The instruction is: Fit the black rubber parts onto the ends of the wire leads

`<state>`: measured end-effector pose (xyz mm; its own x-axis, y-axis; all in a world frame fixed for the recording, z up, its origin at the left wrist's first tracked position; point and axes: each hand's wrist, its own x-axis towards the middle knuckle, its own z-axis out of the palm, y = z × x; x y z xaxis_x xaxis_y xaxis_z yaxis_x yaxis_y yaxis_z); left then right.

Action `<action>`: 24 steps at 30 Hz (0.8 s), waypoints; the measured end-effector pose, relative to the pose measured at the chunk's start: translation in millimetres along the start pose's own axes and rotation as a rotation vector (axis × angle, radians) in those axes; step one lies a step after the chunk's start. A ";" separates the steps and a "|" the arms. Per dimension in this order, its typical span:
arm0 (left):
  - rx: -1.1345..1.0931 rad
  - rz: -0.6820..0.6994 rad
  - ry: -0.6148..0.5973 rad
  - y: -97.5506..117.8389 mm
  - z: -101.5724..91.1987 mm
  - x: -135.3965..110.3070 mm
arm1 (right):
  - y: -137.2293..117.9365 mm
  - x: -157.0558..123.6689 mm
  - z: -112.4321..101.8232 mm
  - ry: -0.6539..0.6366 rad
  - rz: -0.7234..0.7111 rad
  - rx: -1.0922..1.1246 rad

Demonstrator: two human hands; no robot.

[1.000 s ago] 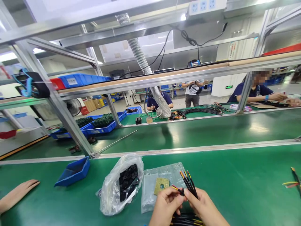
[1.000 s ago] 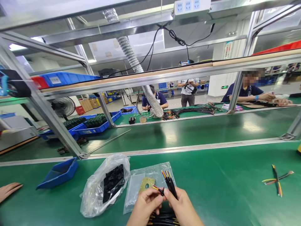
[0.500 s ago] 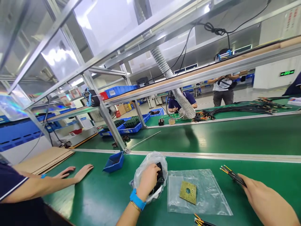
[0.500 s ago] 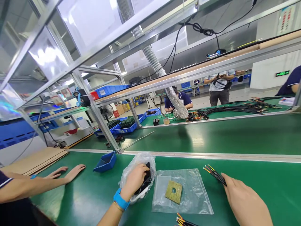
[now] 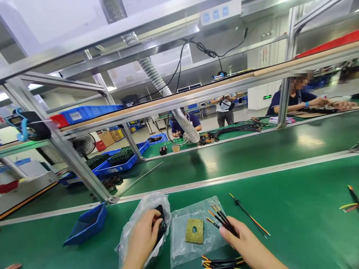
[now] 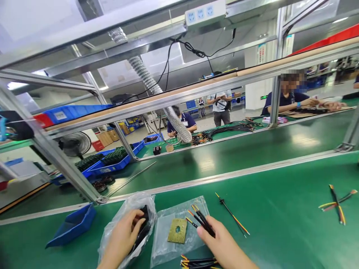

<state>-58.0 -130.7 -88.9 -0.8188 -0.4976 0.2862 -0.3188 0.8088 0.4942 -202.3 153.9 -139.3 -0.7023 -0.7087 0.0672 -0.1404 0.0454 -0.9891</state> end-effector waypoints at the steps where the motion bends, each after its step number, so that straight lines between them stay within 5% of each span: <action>1: -0.196 -0.085 0.003 14.5 3.2 -3.6 | -3.4 -2.0 0.1 0.016 -0.010 -0.013; 5: -1.176 -0.315 -0.156 78.5 28.0 -14.5 | -10.9 -10.1 1.9 0.076 -0.041 0.000; 8: -1.510 -0.481 -0.310 105.6 48.9 -18.6 | -10.1 -13.8 5.3 0.162 -0.064 0.023; 14: -1.767 -0.627 -0.542 104.2 76.1 -28.6 | -6.2 -15.0 9.9 0.234 -0.140 -0.007; 24: -1.840 -0.703 -0.553 105.6 79.8 -36.5 | 7.0 -18.9 -2.6 0.135 -0.654 -0.518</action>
<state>-99.9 -2.1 -112.7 -0.9360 -0.1033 -0.3365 -0.1109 -0.8207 0.5605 -191.8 169.5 -147.1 -0.4407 -0.6160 0.6529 -0.8268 -0.0047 -0.5625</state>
